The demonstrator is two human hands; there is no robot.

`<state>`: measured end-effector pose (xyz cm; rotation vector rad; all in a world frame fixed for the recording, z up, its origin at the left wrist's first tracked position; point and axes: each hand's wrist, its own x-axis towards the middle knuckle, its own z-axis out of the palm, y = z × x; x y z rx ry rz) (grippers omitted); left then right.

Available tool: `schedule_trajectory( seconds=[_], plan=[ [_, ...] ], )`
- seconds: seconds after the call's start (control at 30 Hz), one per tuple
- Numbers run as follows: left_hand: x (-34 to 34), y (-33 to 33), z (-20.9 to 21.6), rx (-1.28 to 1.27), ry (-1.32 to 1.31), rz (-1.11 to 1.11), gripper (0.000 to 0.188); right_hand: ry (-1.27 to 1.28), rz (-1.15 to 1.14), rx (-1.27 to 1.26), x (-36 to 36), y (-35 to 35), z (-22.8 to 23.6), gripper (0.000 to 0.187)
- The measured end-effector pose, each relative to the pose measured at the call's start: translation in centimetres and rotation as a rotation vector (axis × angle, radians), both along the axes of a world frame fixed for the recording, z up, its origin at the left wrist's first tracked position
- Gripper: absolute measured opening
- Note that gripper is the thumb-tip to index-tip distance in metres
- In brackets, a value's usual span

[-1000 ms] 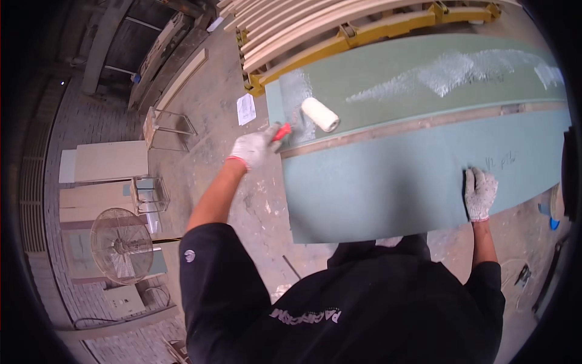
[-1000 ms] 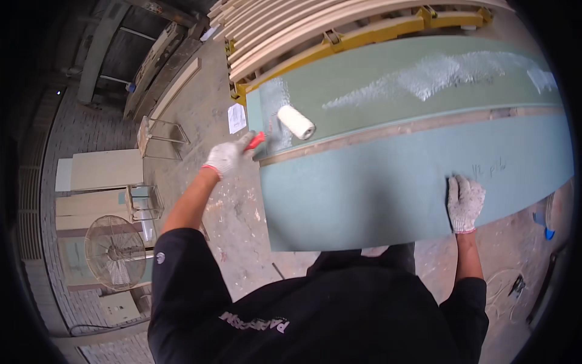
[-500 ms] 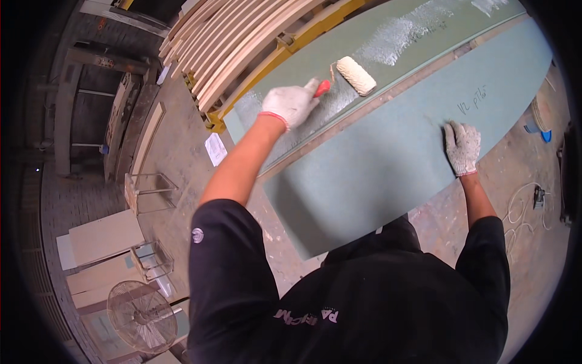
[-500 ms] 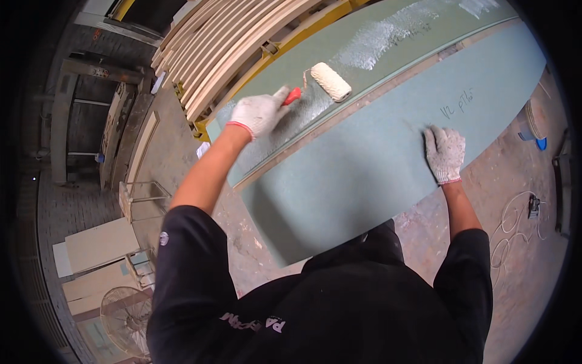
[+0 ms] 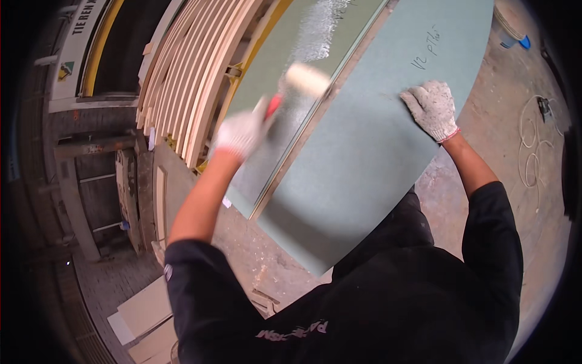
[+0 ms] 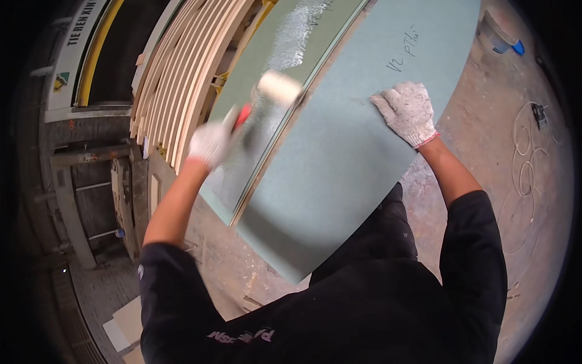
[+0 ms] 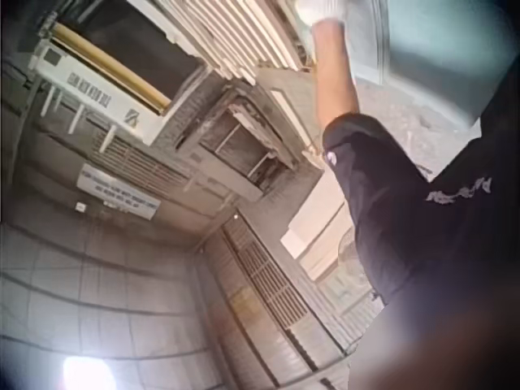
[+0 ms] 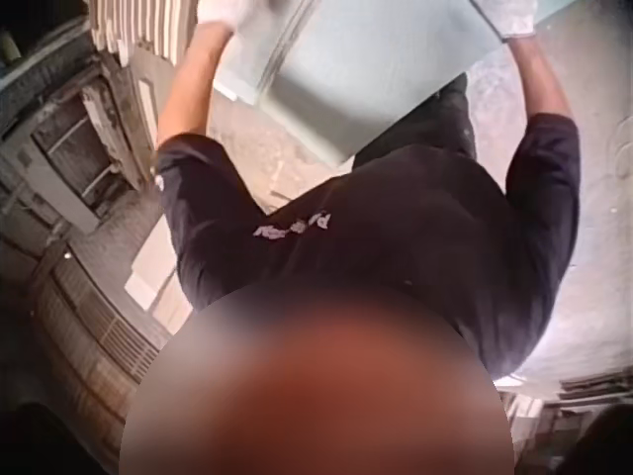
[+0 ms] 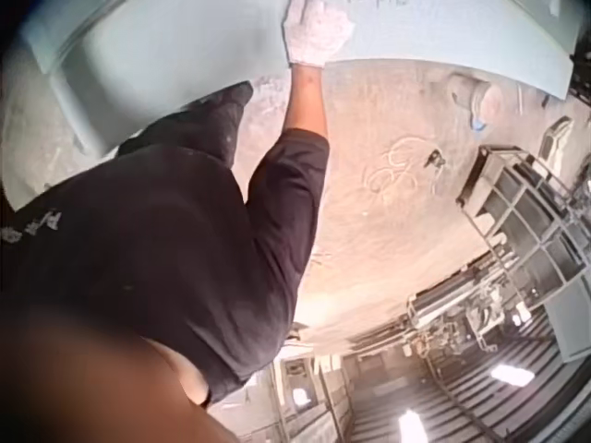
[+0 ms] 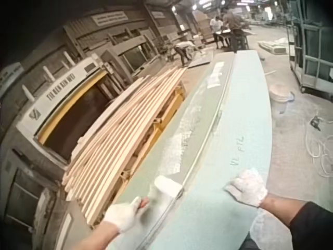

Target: Applying a liquid coating to large curved panels using a paint roller.

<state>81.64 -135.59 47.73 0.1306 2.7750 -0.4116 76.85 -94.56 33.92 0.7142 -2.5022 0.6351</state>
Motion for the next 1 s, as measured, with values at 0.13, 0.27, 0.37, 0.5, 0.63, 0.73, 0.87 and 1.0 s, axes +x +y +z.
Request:
schedule_trajectory(
  seconds=[0.13, 0.27, 0.37, 0.5, 0.63, 0.73, 0.87, 1.0],
  plan=[
    [-12.5, 6.9, -3.1, 0.170, 0.224, -0.057, 0.041, 0.021, 0.037, 0.042, -0.2, -1.5, 0.0, 0.016],
    [-7.8, 4.7, -1.1, 0.150, 0.003, -0.034, 0.045, 0.077, 0.013, -0.032, -0.1, 0.2, -0.5, 0.016],
    [6.5, -8.6, -2.1, 0.020, 0.003, -0.117, 0.054, 0.054, -0.055, -0.070, -0.2, 0.1, -1.0, 0.016],
    [20.7, -16.5, 2.9, -0.124, -0.206, -0.053, 0.061, 0.098, -0.091, -0.128, -0.5, 0.2, -2.2, 0.017],
    [11.3, -7.8, 3.8, -0.273, -0.289, 0.037, 0.055, -0.032, -0.104, -0.097, 0.1, 0.5, -1.8, 0.016],
    [-1.4, -0.7, -0.4, -0.004, -0.059, 0.033, 0.052, -0.096, -0.063, -0.020, 0.3, 0.7, -0.6, 0.015],
    [-17.0, 6.8, -3.0, 0.183, 0.115, 0.044, 0.046, -0.106, -0.001, 0.077, -0.5, -0.3, -0.1, 0.015],
    [-16.7, 3.8, -2.2, 0.137, 0.046, -0.096, 0.048, -0.004, 0.052, -0.032, -0.6, 0.1, -1.4, 0.014]
  ],
)
